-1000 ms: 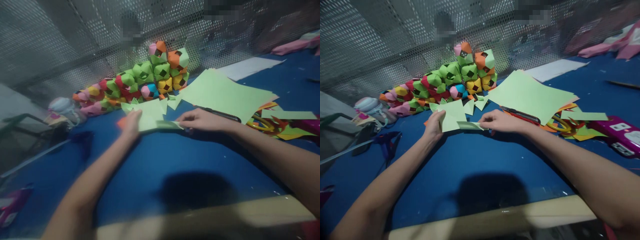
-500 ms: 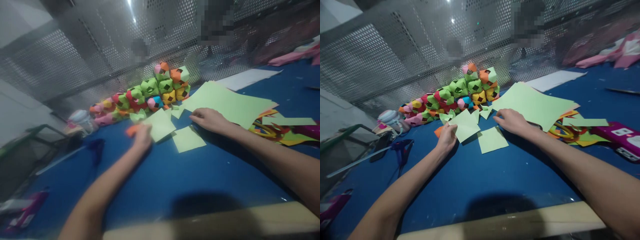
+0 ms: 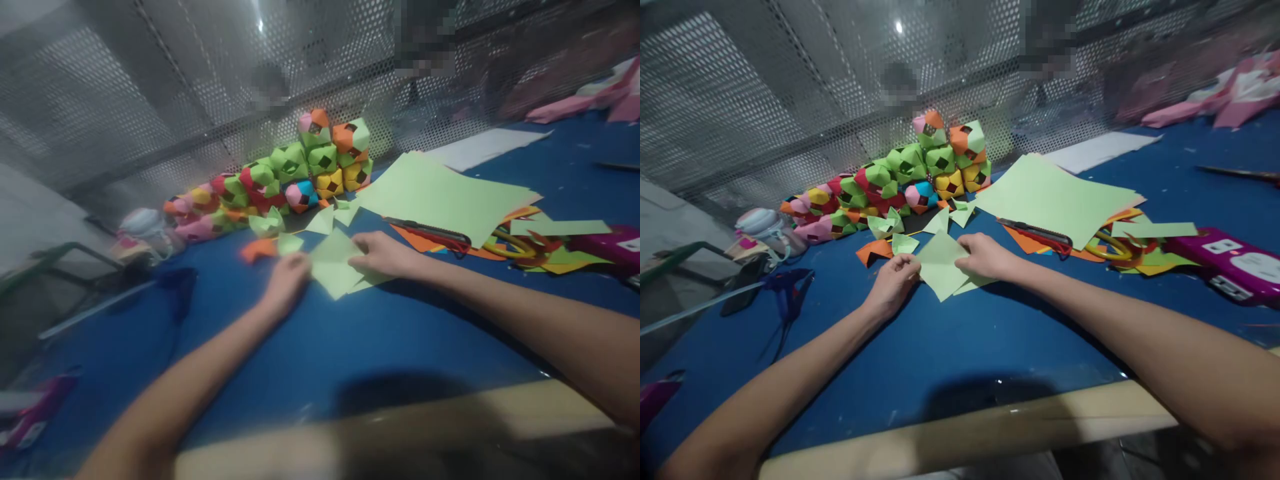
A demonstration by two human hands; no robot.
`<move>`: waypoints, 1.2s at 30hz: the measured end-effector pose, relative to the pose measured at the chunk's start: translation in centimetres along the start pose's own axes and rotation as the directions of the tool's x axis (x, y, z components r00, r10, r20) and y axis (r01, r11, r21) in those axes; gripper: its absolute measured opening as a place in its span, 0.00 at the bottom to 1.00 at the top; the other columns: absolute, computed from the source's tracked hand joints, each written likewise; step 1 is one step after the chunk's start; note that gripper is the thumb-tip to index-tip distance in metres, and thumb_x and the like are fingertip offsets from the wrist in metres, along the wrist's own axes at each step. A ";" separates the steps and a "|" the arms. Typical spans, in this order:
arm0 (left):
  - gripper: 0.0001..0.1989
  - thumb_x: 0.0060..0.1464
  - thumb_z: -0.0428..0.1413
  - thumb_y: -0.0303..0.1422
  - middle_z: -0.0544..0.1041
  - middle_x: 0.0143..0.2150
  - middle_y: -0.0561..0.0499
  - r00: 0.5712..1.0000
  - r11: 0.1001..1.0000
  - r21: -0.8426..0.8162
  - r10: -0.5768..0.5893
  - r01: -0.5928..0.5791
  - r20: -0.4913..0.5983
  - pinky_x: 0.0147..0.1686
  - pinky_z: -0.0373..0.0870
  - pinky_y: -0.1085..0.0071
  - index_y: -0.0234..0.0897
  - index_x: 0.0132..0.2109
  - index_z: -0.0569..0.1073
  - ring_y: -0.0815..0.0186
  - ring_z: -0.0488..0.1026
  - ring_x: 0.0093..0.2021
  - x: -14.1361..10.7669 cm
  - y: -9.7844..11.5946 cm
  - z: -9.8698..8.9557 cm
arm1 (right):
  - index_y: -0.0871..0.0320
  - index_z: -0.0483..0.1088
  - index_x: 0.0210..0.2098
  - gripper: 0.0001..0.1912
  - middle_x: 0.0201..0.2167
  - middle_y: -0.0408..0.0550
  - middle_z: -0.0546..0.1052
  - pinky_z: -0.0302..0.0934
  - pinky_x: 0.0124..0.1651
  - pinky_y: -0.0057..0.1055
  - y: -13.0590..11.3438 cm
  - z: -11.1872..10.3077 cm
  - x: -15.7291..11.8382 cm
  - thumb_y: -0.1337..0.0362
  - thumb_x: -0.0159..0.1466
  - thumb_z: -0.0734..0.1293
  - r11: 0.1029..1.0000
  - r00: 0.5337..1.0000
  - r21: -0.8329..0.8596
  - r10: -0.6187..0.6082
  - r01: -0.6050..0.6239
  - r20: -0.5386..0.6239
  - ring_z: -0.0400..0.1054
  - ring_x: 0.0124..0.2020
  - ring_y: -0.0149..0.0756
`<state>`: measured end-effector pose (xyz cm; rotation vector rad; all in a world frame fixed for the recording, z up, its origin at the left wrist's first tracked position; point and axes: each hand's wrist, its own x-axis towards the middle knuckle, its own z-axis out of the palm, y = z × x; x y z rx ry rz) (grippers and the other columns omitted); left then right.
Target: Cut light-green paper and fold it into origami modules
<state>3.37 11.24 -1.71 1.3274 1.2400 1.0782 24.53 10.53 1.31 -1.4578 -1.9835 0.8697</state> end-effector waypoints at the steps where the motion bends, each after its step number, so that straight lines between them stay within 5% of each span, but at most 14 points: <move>1: 0.05 0.43 0.58 0.29 0.71 0.26 0.54 0.999 0.998 0.059 0.038 -0.038 -0.002 0.33 0.67 0.71 0.35 0.31 0.70 0.69 0.68 0.28 0.0 0.0 -0.2 | 0.59 0.66 0.28 0.02 0.28 0.46 0.73 0.57 0.29 0.27 0.2 0.1 0.1 0.69 0.53 0.62 0.999 1.000 -0.046 -0.024 0.024 -0.015 0.66 0.28 0.34; 6: 0.03 0.47 0.55 0.29 0.72 0.28 0.54 0.954 0.853 0.433 0.294 -0.292 0.064 0.36 0.65 0.70 0.37 0.32 0.73 0.68 0.67 0.30 0.3 0.2 -0.6 | 0.60 0.68 0.34 0.09 0.31 0.49 0.74 0.58 0.32 0.28 1.0 0.6 0.1 0.71 0.53 0.61 0.981 0.991 -0.137 -0.135 0.135 0.014 0.67 0.31 0.36; 11: 0.02 0.46 0.54 0.27 0.71 0.27 0.55 0.943 0.772 0.542 0.286 -0.332 0.171 0.36 0.64 0.69 0.37 0.31 0.71 0.67 0.67 0.30 0.7 0.0 -1.2 | 0.61 0.70 0.38 0.11 0.36 0.52 0.75 0.59 0.38 0.32 1.9 1.2 0.3 0.72 0.55 0.62 0.957 0.978 -0.199 -0.207 0.209 0.030 0.68 0.36 0.39; 16: 0.03 0.47 0.54 0.27 0.71 0.28 0.55 0.919 0.757 0.526 0.273 -0.388 0.285 0.36 0.64 0.69 0.38 0.33 0.70 0.67 0.66 0.30 1.0 0.1 -1.9 | 0.60 0.69 0.33 0.06 0.33 0.51 0.74 0.57 0.39 0.32 2.6 1.6 0.8 0.72 0.56 0.62 0.919 0.945 -0.262 -0.322 0.295 -0.064 0.65 0.35 0.38; 20: 0.05 0.49 0.53 0.27 0.72 0.31 0.53 0.885 0.738 0.512 0.260 -0.440 0.386 0.36 0.64 0.69 0.38 0.35 0.70 0.66 0.67 0.32 1.7 0.2 -2.5 | 0.59 0.66 0.28 0.07 0.29 0.48 0.72 0.54 0.36 0.31 3.0 1.5 0.8 0.75 0.53 0.60 0.856 0.919 -0.360 -0.395 0.371 0.008 0.63 0.33 0.36; 25: 0.03 0.50 0.53 0.28 0.72 0.31 0.52 0.829 0.704 0.495 0.248 -0.509 0.500 0.37 0.65 0.68 0.39 0.34 0.71 0.66 0.68 0.32 2.5 0.2 -3.5 | 0.59 0.67 0.30 0.09 0.28 0.48 0.72 0.49 0.36 0.32 3.1 1.4 0.3 0.75 0.55 0.58 0.748 0.874 -0.478 -0.477 0.459 0.094 0.62 0.32 0.36; 29: 0.04 0.52 0.52 0.29 0.71 0.31 0.51 0.783 0.640 0.504 0.269 -0.580 0.560 0.39 0.64 0.67 0.38 0.33 0.71 0.65 0.67 0.33 2.3 0.5 -3.5 | 0.59 0.68 0.38 0.08 0.32 0.51 0.74 0.51 0.36 0.33 3.0 2.1 -0.2 0.67 0.63 0.59 0.734 0.846 -0.497 -0.534 0.463 0.000 0.63 0.33 0.39; 32: 0.05 0.53 0.51 0.30 0.72 0.32 0.50 0.752 0.619 0.486 0.279 -0.617 0.597 0.40 0.64 0.66 0.38 0.32 0.71 0.64 0.67 0.35 2.2 0.8 -3.4 | 0.59 0.70 0.37 0.09 0.33 0.51 0.76 0.52 0.37 0.34 2.7 2.4 -0.5 0.67 0.66 0.58 0.701 0.787 -0.475 -0.616 0.532 -0.029 0.65 0.36 0.39; 36: 0.06 0.53 0.52 0.31 0.73 0.33 0.49 0.745 0.684 0.441 0.229 -0.582 0.627 0.42 0.65 0.66 0.39 0.34 0.74 0.63 0.69 0.37 2.6 0.8 -3.8 | 0.60 0.71 0.34 0.13 0.35 0.53 0.76 0.53 0.36 0.34 2.3 1.8 -0.7 0.70 0.66 0.56 0.552 0.687 -0.486 -0.710 0.678 0.152 0.65 0.36 0.38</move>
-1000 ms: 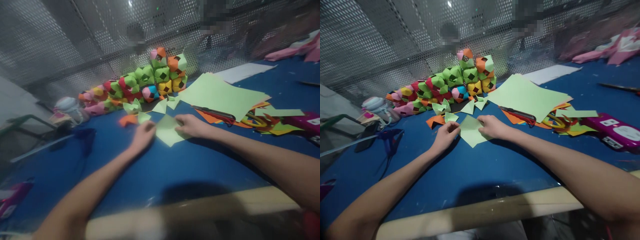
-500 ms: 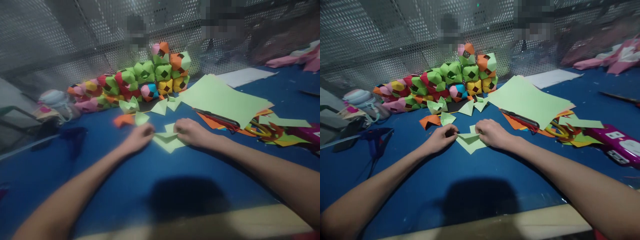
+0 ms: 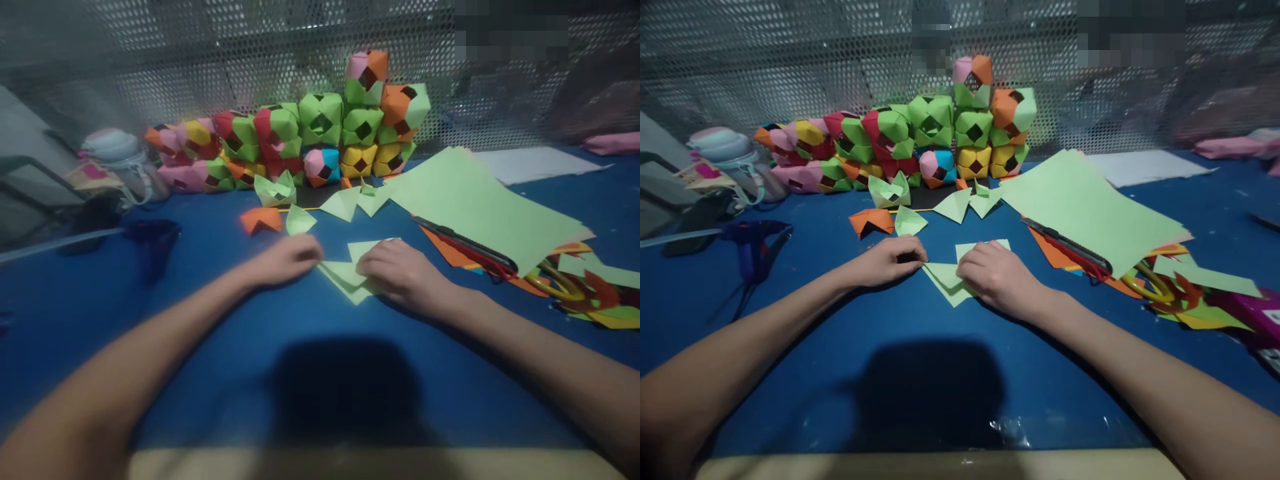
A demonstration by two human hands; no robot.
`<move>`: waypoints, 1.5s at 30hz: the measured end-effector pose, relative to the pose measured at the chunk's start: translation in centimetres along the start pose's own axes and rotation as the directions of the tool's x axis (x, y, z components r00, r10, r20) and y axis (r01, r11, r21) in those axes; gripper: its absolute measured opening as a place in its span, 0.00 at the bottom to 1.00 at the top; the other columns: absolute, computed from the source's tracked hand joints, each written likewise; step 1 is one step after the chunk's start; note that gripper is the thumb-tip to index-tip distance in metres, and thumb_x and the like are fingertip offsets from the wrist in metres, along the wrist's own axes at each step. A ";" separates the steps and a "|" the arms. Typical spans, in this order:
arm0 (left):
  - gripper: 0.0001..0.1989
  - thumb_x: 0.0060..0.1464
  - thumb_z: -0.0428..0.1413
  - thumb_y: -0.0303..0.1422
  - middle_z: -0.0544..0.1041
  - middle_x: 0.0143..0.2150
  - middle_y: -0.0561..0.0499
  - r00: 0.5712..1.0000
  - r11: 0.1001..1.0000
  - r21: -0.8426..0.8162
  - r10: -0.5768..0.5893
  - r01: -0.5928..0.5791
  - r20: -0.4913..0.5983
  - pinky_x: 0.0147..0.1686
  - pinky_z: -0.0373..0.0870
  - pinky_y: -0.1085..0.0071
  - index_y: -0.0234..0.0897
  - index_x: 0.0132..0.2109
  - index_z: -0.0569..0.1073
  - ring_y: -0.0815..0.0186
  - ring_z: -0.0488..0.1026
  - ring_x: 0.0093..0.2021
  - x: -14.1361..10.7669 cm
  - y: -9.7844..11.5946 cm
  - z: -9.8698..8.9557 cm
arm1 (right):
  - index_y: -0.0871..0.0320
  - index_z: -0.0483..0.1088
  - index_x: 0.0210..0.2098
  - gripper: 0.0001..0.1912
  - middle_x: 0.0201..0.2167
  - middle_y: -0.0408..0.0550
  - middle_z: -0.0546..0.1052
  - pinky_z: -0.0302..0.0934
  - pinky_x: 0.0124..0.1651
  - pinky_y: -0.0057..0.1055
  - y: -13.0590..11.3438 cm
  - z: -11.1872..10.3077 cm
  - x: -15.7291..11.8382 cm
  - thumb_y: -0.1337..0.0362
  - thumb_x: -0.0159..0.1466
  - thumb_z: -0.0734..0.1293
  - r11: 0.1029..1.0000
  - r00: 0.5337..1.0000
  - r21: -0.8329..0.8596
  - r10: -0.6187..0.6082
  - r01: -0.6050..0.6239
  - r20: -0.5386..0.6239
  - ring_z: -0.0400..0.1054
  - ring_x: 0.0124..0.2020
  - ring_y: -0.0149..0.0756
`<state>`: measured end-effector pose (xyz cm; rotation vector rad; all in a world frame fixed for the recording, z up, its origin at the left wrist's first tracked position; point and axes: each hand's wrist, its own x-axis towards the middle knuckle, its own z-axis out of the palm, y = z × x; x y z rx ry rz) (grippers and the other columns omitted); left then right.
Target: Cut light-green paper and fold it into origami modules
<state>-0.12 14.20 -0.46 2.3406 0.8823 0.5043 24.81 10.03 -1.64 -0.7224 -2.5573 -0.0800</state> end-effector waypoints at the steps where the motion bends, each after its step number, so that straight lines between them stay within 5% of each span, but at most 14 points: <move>1: 0.06 0.52 0.53 0.31 0.74 0.34 0.48 1.000 1.000 -0.023 -0.002 0.002 0.011 0.42 0.65 0.65 0.39 0.34 0.74 0.63 0.69 0.37 0.0 -0.2 -0.1 | 0.60 0.71 0.34 0.13 0.35 0.53 0.76 0.53 0.36 0.34 0.0 -0.2 0.0 0.71 0.66 0.55 0.999 0.998 -0.023 -0.041 0.042 0.041 0.64 0.36 0.38; 10: 0.08 0.52 0.54 0.29 0.74 0.36 0.49 0.999 0.991 -0.134 0.020 -0.016 0.026 0.44 0.66 0.66 0.41 0.36 0.78 0.64 0.71 0.39 -0.1 -0.9 -0.3 | 0.60 0.73 0.34 0.14 0.35 0.55 0.76 0.53 0.36 0.34 -0.4 -1.4 0.1 0.70 0.67 0.56 0.980 0.960 -0.145 -0.095 0.137 0.264 0.64 0.36 0.39; 24: 0.06 0.53 0.56 0.33 0.72 0.30 0.50 0.995 0.998 -0.069 -0.013 0.006 -0.099 0.39 0.62 0.67 0.38 0.30 0.75 0.64 0.68 0.35 0.3 0.1 1.1 | 0.61 0.72 0.35 0.12 0.34 0.54 0.75 0.52 0.36 0.33 -0.7 -1.5 -0.1 0.71 0.67 0.57 0.980 0.946 -0.147 -0.085 0.136 0.313 0.64 0.35 0.39; 31: 0.09 0.59 0.49 0.32 0.72 0.34 0.48 0.999 0.991 0.130 0.044 -0.042 -0.011 0.42 0.63 0.66 0.35 0.36 0.73 0.64 0.67 0.38 0.2 0.2 0.8 | 0.62 0.71 0.33 0.10 0.30 0.51 0.74 0.50 0.35 0.33 -0.8 -2.0 0.2 0.71 0.66 0.59 0.979 0.935 -0.164 -0.059 0.123 0.351 0.63 0.31 0.36; 45: 0.10 0.59 0.47 0.32 0.70 0.35 0.48 0.999 0.977 0.211 0.035 -0.035 0.005 0.43 0.63 0.65 0.35 0.36 0.72 0.64 0.66 0.40 0.3 0.6 0.9 | 0.63 0.71 0.31 0.10 0.29 0.50 0.72 0.50 0.34 0.32 -1.2 -2.8 0.4 0.73 0.65 0.59 0.970 0.918 -0.206 -0.040 0.131 0.394 0.62 0.31 0.36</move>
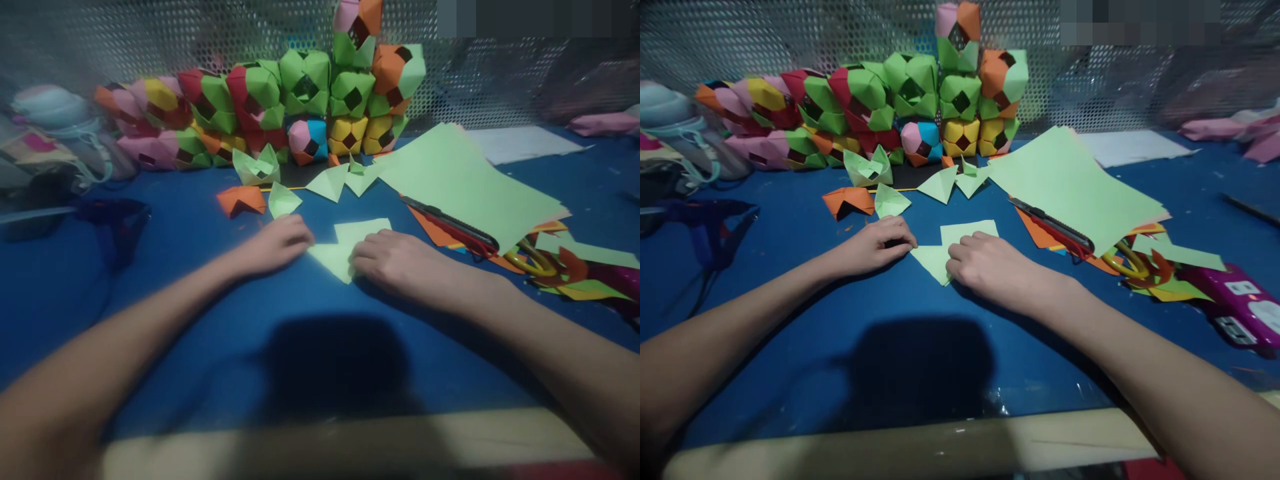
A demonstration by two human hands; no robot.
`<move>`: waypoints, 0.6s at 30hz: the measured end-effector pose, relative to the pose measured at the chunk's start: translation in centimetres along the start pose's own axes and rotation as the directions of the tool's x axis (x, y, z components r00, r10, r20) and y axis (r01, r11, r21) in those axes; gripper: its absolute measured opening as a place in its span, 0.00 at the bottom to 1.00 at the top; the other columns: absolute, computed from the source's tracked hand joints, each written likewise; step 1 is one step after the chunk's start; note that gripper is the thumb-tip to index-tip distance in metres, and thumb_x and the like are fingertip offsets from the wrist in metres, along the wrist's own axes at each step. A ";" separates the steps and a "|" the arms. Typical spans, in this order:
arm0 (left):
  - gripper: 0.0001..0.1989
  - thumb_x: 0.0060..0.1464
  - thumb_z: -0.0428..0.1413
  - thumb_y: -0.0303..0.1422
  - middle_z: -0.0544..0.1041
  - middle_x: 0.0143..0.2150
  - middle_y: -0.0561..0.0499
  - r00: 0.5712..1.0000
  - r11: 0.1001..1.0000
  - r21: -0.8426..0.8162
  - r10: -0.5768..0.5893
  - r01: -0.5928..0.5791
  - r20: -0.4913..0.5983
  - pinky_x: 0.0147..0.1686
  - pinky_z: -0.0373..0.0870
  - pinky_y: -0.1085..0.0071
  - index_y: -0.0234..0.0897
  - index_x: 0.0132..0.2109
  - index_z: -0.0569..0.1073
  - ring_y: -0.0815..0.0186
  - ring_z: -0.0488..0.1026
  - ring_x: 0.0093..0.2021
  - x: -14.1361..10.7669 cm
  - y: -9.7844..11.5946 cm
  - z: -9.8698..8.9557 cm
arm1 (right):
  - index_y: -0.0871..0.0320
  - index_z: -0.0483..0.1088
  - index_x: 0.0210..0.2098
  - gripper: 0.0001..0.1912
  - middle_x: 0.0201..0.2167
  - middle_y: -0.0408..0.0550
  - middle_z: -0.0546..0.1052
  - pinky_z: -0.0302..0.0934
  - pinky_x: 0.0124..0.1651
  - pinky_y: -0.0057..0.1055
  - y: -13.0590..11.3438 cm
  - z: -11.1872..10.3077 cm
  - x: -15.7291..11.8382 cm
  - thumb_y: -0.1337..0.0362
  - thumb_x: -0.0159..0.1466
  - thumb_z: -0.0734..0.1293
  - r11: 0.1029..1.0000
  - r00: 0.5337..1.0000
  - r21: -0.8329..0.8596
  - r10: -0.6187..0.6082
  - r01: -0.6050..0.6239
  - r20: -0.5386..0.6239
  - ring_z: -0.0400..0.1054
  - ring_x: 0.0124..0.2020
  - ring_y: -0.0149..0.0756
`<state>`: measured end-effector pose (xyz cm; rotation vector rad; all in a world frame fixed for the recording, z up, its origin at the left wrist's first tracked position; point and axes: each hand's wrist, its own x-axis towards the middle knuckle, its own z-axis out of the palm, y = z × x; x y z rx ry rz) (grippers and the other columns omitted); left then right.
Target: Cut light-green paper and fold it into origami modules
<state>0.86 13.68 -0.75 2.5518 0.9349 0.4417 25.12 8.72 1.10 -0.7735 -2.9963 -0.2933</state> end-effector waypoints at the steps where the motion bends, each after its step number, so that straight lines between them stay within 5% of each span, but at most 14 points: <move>1: 0.10 0.59 0.47 0.32 0.70 0.35 0.48 1.000 1.000 0.002 -0.006 0.006 -0.005 0.43 0.63 0.65 0.35 0.36 0.72 0.63 0.66 0.40 0.0 0.1 0.0 | 0.63 0.70 0.31 0.10 0.29 0.50 0.72 0.50 0.34 0.32 0.0 -0.1 0.0 0.73 0.65 0.59 1.000 1.000 -0.001 0.003 -0.003 -0.011 0.62 0.31 0.36; 7: 0.11 0.59 0.50 0.35 0.73 0.41 0.46 0.997 0.997 -0.071 -0.022 0.017 -0.075 0.48 0.64 0.61 0.36 0.43 0.73 0.62 0.68 0.45 -0.2 1.3 0.2 | 0.63 0.70 0.34 0.12 0.30 0.53 0.74 0.53 0.34 0.32 0.0 0.3 0.1 0.73 0.65 0.56 0.995 0.979 0.051 0.089 -0.081 -0.182 0.64 0.31 0.37; 13: 0.17 0.54 0.55 0.41 0.75 0.46 0.47 0.984 0.946 -0.295 -0.164 0.137 -0.067 0.46 0.66 0.65 0.37 0.48 0.72 0.62 0.71 0.46 -0.5 2.3 -0.4 | 0.62 0.70 0.36 0.10 0.32 0.51 0.77 0.59 0.31 0.28 -0.1 0.1 0.3 0.70 0.65 0.57 0.899 0.809 0.393 0.373 -0.194 -0.455 0.67 0.29 0.33; 15: 0.14 0.54 0.55 0.39 0.76 0.42 0.49 0.981 0.946 -0.293 -0.169 0.135 -0.093 0.44 0.67 0.68 0.36 0.43 0.74 0.64 0.71 0.42 -0.6 2.0 -0.4 | 0.61 0.70 0.34 0.09 0.30 0.49 0.77 0.59 0.30 0.26 -0.3 0.0 0.4 0.71 0.63 0.58 0.829 0.768 0.524 0.462 -0.197 -0.443 0.67 0.28 0.31; 18: 0.09 0.56 0.53 0.36 0.75 0.36 0.51 0.983 0.955 -0.269 -0.158 0.127 -0.096 0.38 0.66 0.70 0.34 0.37 0.74 0.68 0.70 0.36 -0.6 1.4 0.0 | 0.61 0.70 0.34 0.06 0.28 0.46 0.76 0.59 0.29 0.26 -0.5 0.4 0.7 0.70 0.62 0.61 0.721 0.767 0.657 0.544 -0.220 -0.340 0.67 0.26 0.30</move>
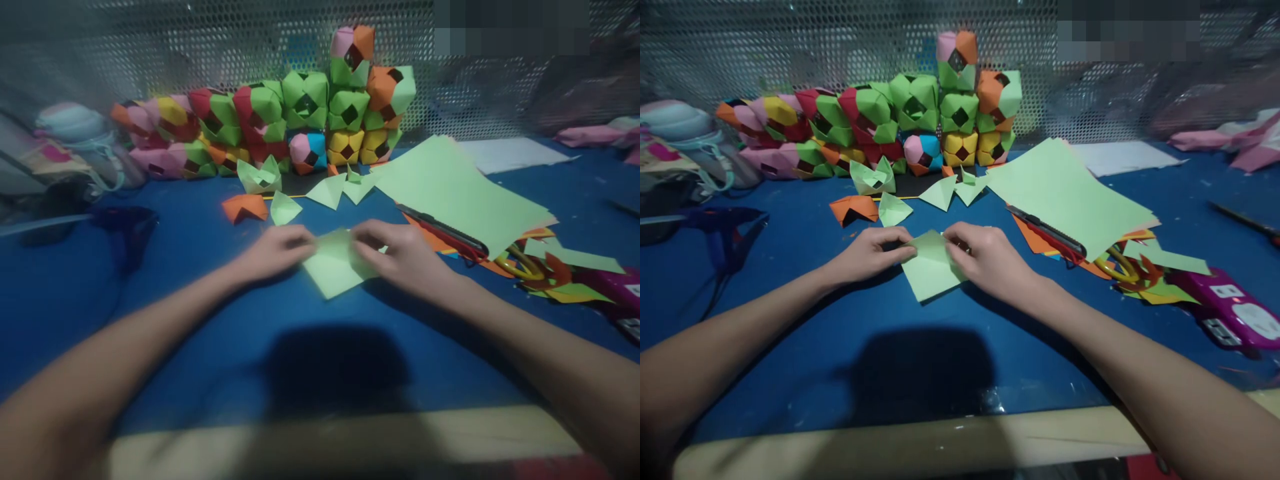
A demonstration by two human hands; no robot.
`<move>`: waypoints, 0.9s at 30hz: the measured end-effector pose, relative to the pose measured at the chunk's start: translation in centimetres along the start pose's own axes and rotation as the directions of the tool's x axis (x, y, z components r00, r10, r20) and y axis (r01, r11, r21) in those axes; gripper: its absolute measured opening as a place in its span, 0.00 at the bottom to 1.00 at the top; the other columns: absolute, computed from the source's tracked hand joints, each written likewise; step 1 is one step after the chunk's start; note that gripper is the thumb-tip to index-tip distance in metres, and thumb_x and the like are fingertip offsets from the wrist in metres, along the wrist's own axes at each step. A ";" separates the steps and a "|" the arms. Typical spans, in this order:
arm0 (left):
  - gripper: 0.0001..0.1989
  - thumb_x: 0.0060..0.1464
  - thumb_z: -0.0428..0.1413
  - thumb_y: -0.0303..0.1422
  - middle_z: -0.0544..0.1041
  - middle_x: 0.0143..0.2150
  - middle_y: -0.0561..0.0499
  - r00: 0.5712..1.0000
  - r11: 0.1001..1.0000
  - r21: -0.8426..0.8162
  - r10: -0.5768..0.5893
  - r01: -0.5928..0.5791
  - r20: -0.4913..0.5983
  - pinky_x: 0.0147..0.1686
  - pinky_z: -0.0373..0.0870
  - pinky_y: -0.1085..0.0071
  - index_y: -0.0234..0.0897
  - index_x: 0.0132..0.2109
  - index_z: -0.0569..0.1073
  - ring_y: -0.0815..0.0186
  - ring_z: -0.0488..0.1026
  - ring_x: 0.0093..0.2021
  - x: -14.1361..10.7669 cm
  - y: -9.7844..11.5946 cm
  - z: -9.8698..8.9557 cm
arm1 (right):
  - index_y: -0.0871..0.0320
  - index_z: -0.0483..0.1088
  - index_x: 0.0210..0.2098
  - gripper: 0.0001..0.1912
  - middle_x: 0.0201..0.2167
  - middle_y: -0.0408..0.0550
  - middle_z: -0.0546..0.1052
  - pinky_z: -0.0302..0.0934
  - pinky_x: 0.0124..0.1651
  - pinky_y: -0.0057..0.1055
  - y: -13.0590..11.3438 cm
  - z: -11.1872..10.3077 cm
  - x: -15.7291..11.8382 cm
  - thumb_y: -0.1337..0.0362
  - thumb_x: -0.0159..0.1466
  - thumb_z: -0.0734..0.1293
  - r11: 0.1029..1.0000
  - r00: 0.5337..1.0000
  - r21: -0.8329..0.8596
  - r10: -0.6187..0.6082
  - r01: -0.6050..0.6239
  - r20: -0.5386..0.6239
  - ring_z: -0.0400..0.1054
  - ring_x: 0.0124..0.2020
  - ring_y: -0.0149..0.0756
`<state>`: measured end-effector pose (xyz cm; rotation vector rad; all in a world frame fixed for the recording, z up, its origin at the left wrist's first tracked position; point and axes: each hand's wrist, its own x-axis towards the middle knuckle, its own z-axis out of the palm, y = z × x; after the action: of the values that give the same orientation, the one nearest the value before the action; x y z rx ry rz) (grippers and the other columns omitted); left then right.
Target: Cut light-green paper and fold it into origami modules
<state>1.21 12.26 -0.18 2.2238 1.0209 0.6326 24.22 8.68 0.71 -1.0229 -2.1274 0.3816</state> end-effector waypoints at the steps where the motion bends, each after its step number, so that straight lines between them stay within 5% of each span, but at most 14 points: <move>1: 0.09 0.56 0.53 0.35 0.75 0.35 0.51 1.000 1.000 0.010 0.014 -0.014 0.011 0.37 0.66 0.71 0.34 0.36 0.74 0.68 0.70 0.35 0.0 -0.2 0.1 | 0.61 0.70 0.34 0.05 0.28 0.46 0.75 0.59 0.28 0.26 0.1 0.2 0.0 0.69 0.61 0.62 0.999 0.999 0.024 0.027 -0.027 0.022 0.67 0.26 0.30; 3: 0.08 0.57 0.52 0.34 0.74 0.34 0.51 0.997 0.997 0.038 0.067 -0.068 0.041 0.37 0.66 0.71 0.34 0.35 0.73 0.69 0.70 0.35 0.1 -0.4 0.3 | 0.60 0.69 0.34 0.04 0.28 0.46 0.75 0.59 0.29 0.26 0.4 0.7 -0.1 0.69 0.61 0.62 0.999 0.998 0.036 0.033 -0.035 0.053 0.66 0.26 0.31; 6: 0.07 0.57 0.52 0.31 0.73 0.35 0.49 0.982 0.984 0.076 0.152 -0.162 0.115 0.40 0.66 0.70 0.34 0.35 0.73 0.68 0.70 0.37 0.2 -0.6 0.2 | 0.60 0.68 0.31 0.06 0.28 0.48 0.73 0.57 0.31 0.28 0.7 1.0 -0.4 0.70 0.61 0.60 0.991 0.986 -0.061 -0.108 0.117 0.123 0.64 0.28 0.33; 11: 0.07 0.56 0.50 0.28 0.73 0.39 0.48 0.950 0.979 0.051 0.176 -0.195 0.257 0.44 0.67 0.68 0.35 0.39 0.73 0.67 0.70 0.41 0.4 -0.9 -0.8 | 0.62 0.69 0.31 0.12 0.32 0.54 0.73 0.52 0.34 0.32 0.7 0.9 -0.7 0.74 0.64 0.56 0.837 0.878 -0.323 -0.329 0.442 0.349 0.61 0.32 0.37; 27: 0.09 0.54 0.52 0.28 0.73 0.42 0.47 0.916 0.986 -0.020 0.162 -0.167 0.366 0.46 0.67 0.67 0.36 0.41 0.75 0.66 0.71 0.43 0.7 -1.2 -2.2 | 0.63 0.71 0.30 0.15 0.29 0.52 0.73 0.47 0.36 0.33 -0.7 0.5 -0.7 0.75 0.67 0.56 0.605 0.706 -0.393 -0.460 0.693 0.539 0.59 0.32 0.37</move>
<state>-0.34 14.15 0.70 2.3381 0.6538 0.2610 23.73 7.73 0.39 -0.4619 -2.8888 -0.4767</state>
